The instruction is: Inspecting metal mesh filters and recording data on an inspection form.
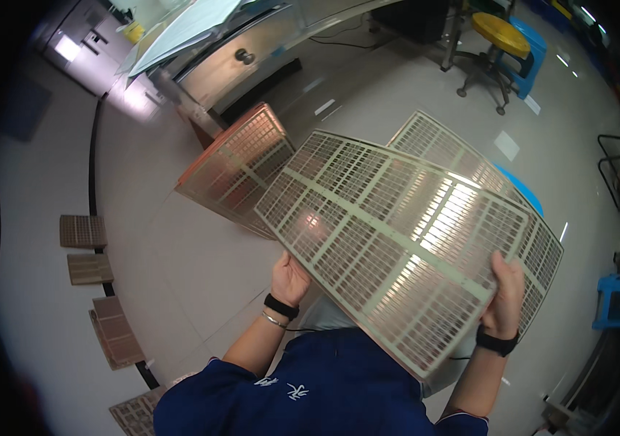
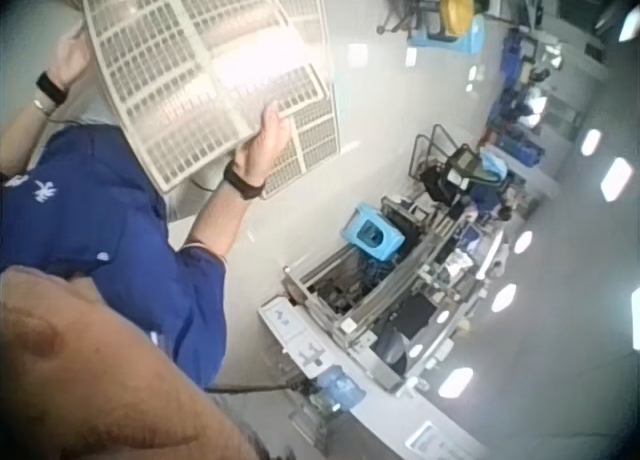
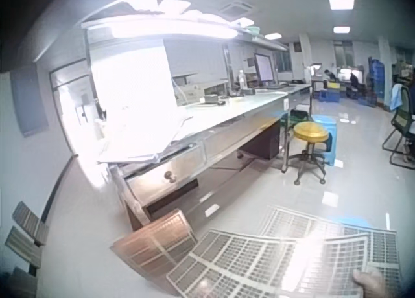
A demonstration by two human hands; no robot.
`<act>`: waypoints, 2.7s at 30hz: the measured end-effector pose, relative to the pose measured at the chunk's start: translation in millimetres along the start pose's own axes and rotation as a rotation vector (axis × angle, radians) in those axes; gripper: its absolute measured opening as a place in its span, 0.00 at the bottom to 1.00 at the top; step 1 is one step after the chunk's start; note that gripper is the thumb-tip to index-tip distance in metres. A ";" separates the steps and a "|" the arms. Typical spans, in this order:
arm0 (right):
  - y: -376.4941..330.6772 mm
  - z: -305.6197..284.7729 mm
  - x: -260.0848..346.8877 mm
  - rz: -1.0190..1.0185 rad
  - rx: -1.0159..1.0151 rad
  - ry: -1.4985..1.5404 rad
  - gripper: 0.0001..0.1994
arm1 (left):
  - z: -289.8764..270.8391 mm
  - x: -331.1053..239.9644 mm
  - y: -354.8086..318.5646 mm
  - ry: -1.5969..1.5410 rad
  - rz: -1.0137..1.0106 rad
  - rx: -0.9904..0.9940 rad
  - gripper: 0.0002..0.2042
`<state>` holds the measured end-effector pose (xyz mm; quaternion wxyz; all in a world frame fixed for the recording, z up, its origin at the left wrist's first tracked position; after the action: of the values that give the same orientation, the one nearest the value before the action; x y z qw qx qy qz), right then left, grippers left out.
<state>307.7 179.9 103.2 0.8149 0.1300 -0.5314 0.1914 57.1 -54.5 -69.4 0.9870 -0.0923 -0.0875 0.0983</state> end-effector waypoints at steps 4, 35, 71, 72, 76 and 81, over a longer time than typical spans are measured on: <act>6.2 65.0 -26.0 -0.027 0.163 -0.119 0.16 | 9.7 9.6 -16.8 0.053 0.143 -0.077 0.21; -19.4 107.6 -71.4 0.254 0.648 -0.218 0.18 | -96.1 -186.8 -32.3 -0.407 0.232 -0.314 0.27; -85.5 -164.7 -43.3 -0.271 -0.568 -1.549 0.21 | 69.0 2.4 131.1 1.163 0.153 -0.511 0.13; -86.3 -160.6 -42.5 -0.292 -0.555 -1.585 0.21 | 68.9 1.4 131.4 1.169 0.152 -0.511 0.13; -88.0 -153.6 -40.5 -0.299 -0.525 -1.640 0.22 | 73.6 -1.0 132.2 1.195 0.174 -0.502 0.12; -89.4 -161.9 -41.3 -0.299 -0.513 -1.625 0.21 | 82.9 9.4 128.0 1.187 0.262 -0.433 0.16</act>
<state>465.2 160.2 -0.4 0.2031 0.1073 -0.9534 -0.1957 27.6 84.5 -13.3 0.8065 -0.3380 0.4673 0.1303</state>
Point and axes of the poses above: each hand's wrist, its own y-axis towards the middle knuckle, its own z-axis out of the palm, x = y × z, the point moved 1 cm from there along y, towards the middle knuckle, and after that the axes turned 14 degrees about -z, right-handed, at the moved point
